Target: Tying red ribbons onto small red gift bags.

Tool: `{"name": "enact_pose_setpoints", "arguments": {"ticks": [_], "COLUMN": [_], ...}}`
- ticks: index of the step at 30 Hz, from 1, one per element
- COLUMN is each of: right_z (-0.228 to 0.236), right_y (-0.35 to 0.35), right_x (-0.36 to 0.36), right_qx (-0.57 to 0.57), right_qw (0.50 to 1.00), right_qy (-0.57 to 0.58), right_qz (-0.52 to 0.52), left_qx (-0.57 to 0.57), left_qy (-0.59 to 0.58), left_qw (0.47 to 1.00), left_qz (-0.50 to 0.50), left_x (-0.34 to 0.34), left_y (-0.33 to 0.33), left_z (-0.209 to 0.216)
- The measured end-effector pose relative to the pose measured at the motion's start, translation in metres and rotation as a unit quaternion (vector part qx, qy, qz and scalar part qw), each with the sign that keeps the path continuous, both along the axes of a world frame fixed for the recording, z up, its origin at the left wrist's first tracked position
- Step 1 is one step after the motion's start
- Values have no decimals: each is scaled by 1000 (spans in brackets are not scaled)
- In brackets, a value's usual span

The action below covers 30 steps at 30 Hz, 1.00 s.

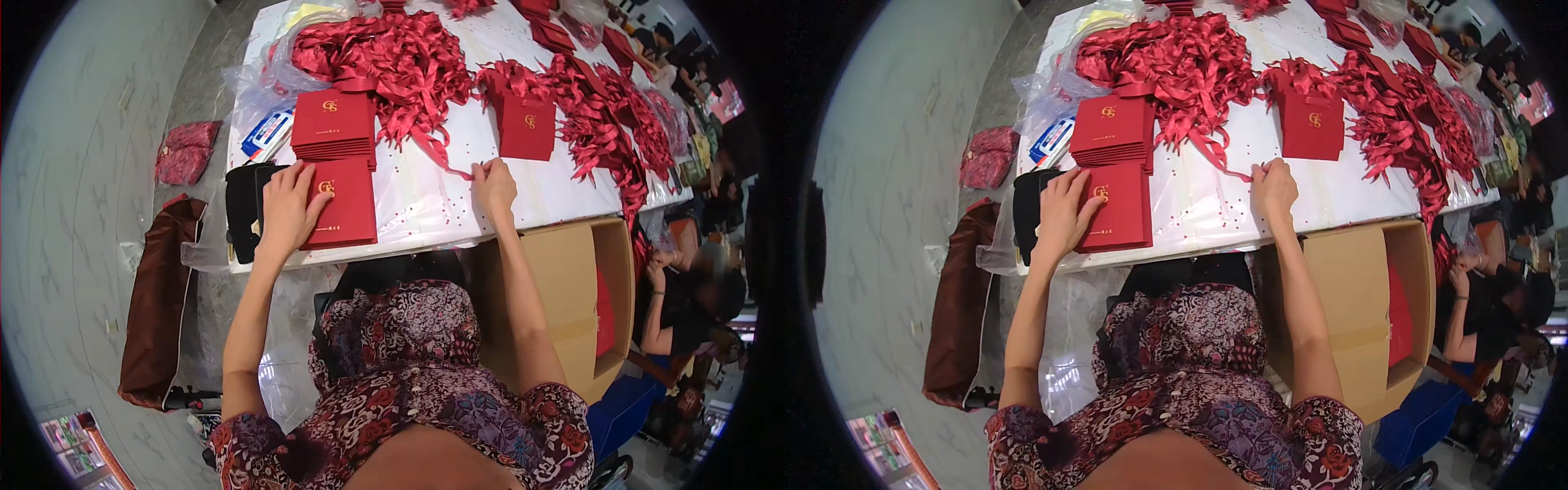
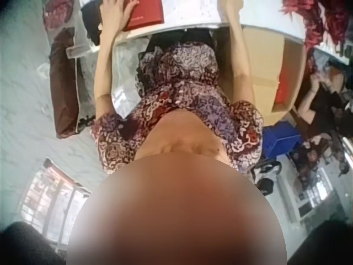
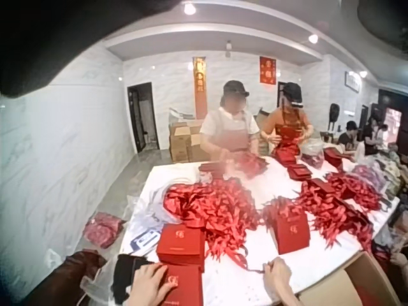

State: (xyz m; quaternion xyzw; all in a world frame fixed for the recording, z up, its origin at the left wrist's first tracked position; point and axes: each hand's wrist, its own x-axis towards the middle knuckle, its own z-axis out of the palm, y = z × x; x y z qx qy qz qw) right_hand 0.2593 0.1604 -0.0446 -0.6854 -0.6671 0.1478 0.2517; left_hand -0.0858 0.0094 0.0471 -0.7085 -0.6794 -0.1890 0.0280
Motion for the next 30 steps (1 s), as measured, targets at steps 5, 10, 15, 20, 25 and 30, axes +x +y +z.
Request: {"name": "enact_pose_setpoints", "arguments": {"ticks": [5, 10, 15, 20, 25, 30], "right_z": [-6, 2, 57, 105, 116, 76], "right_y": [-2, -6, -32, -61, -71, -74], "right_x": [2, 21, 41, 69, 75, 32], "right_qx": [40, 89, 17, -19, -37, -119], "right_qw": [997, 862, 793, 700, 726, 849], "right_qy": [42, 485, 598, 695, 653, 476], "right_qz": [55, 114, 118, 166, 211, 195], "left_qx": [-36, -51, 14, 23, 14, -53], "left_qy": [80, 55, 12, -52, -143, -159], "left_qw": [996, 997, 1000, 998, 983, 978], "left_qz": [-10, -25, -21, -37, -111, -121], "left_x": [1, 1, -4, 23, 85, 142], "left_y": [9, 20, 28, 33, 33, 45], "left_z": [0, 10, 10, 34, 49, 5]}}
